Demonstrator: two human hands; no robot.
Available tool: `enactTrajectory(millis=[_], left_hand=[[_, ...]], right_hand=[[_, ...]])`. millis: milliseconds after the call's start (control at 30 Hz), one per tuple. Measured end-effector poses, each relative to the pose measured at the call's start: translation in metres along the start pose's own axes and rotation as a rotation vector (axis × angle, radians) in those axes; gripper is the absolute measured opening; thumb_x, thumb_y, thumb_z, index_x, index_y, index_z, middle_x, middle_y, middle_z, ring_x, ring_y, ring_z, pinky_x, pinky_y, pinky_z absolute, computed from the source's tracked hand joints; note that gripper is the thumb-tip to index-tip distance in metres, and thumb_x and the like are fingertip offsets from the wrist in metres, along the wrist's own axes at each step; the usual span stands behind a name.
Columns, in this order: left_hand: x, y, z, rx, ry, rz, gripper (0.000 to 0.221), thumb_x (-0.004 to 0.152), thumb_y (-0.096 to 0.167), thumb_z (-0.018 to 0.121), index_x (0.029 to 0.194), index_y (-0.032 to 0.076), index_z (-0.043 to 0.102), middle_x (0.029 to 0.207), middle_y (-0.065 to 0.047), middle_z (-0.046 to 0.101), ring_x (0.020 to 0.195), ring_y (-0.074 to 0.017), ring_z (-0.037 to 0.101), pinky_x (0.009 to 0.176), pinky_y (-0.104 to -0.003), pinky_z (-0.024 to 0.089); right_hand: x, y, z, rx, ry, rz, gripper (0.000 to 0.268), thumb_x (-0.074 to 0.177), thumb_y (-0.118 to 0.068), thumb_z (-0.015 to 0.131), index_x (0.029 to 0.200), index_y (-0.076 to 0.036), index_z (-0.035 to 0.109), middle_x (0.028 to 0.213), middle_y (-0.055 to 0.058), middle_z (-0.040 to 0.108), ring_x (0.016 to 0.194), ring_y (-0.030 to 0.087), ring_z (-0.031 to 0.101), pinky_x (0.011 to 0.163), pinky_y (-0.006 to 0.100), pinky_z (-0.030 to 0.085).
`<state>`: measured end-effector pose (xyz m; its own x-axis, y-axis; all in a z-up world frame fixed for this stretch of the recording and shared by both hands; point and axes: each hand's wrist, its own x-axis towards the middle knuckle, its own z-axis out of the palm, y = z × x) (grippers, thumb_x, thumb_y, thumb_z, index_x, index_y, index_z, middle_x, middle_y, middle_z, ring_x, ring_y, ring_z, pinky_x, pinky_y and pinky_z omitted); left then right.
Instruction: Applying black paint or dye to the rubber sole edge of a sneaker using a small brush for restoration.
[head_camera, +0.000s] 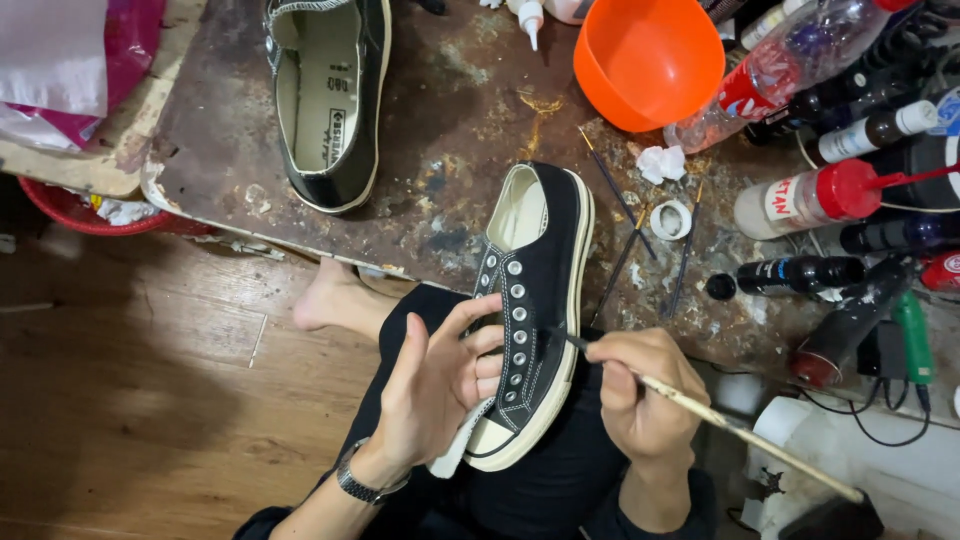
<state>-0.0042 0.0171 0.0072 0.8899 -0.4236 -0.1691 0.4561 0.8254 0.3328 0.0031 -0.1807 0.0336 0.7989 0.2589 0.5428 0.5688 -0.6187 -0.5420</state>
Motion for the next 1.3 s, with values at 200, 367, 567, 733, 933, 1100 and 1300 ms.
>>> enactTrajectory(millis=[200, 367, 567, 733, 933, 1100, 1300], left_hand=[[-0.001, -0.001, -0.003, 0.003, 0.029, 0.004, 0.077, 0.085, 0.06, 0.036, 0.131, -0.001, 0.039, 0.108, -0.018, 0.057, 0.087, -0.0221, 0.062, 0.073, -0.028, 0.051], [0.0, -0.002, 0.001, 0.011, 0.019, 0.002, 0.078, 0.084, 0.061, 0.038, 0.131, -0.001, 0.039, 0.113, -0.021, 0.057, 0.094, -0.0266, 0.062, 0.081, -0.034, 0.052], [-0.001, -0.004, 0.0, -0.019, 0.018, 0.008, 0.076, 0.085, 0.06, 0.037, 0.13, -0.001, 0.039, 0.114, -0.021, 0.057, 0.095, -0.0271, 0.063, 0.083, -0.035, 0.052], [0.0, -0.004, -0.001, -0.006, 0.023, 0.0, 0.077, 0.085, 0.061, 0.036, 0.131, -0.001, 0.039, 0.108, -0.016, 0.056, 0.087, -0.0207, 0.061, 0.075, -0.028, 0.05], [-0.001, -0.005, 0.001, 0.011, 0.033, -0.004, 0.077, 0.084, 0.061, 0.037, 0.13, -0.001, 0.039, 0.112, -0.019, 0.057, 0.091, -0.024, 0.062, 0.078, -0.031, 0.052], [-0.001, -0.004, 0.001, 0.006, 0.045, -0.006, 0.079, 0.084, 0.061, 0.036, 0.131, -0.002, 0.039, 0.11, -0.018, 0.057, 0.089, -0.0232, 0.062, 0.076, -0.03, 0.052], [0.0, -0.007, 0.002, 0.004, 0.022, 0.006, 0.074, 0.086, 0.059, 0.036, 0.129, -0.001, 0.041, 0.114, -0.019, 0.057, 0.096, -0.0266, 0.062, 0.082, -0.034, 0.052]], right_hand=[[-0.004, -0.007, -0.003, -0.016, -0.065, -0.029, 0.02, 0.095, -0.019, 0.044, 0.089, -0.005, 0.058, 0.073, 0.008, 0.064, 0.061, 0.016, 0.061, 0.055, 0.025, 0.051], [0.002, -0.005, -0.002, -0.008, -0.073, -0.002, 0.019, 0.094, -0.015, 0.043, 0.085, -0.006, 0.057, 0.073, 0.006, 0.064, 0.059, 0.018, 0.06, 0.06, 0.03, 0.049], [0.009, -0.012, 0.001, -0.033, -0.032, 0.012, 0.023, 0.095, -0.018, 0.043, 0.086, -0.003, 0.059, 0.077, 0.011, 0.065, 0.065, 0.021, 0.063, 0.062, 0.03, 0.051], [0.005, -0.014, -0.003, 0.001, -0.063, -0.005, 0.02, 0.093, -0.017, 0.045, 0.084, -0.004, 0.058, 0.07, 0.008, 0.064, 0.059, 0.018, 0.061, 0.056, 0.028, 0.051], [0.011, -0.004, 0.001, -0.045, -0.028, -0.029, 0.021, 0.096, -0.014, 0.043, 0.089, -0.001, 0.058, 0.077, 0.011, 0.064, 0.065, 0.02, 0.063, 0.058, 0.027, 0.051], [0.005, -0.011, -0.004, -0.01, -0.061, -0.012, 0.019, 0.094, -0.015, 0.045, 0.085, -0.004, 0.057, 0.071, 0.008, 0.064, 0.059, 0.017, 0.061, 0.058, 0.028, 0.049], [0.013, 0.005, 0.003, -0.017, -0.044, -0.083, 0.021, 0.096, -0.012, 0.042, 0.085, -0.002, 0.055, 0.072, 0.01, 0.062, 0.06, 0.017, 0.06, 0.055, 0.027, 0.049]])
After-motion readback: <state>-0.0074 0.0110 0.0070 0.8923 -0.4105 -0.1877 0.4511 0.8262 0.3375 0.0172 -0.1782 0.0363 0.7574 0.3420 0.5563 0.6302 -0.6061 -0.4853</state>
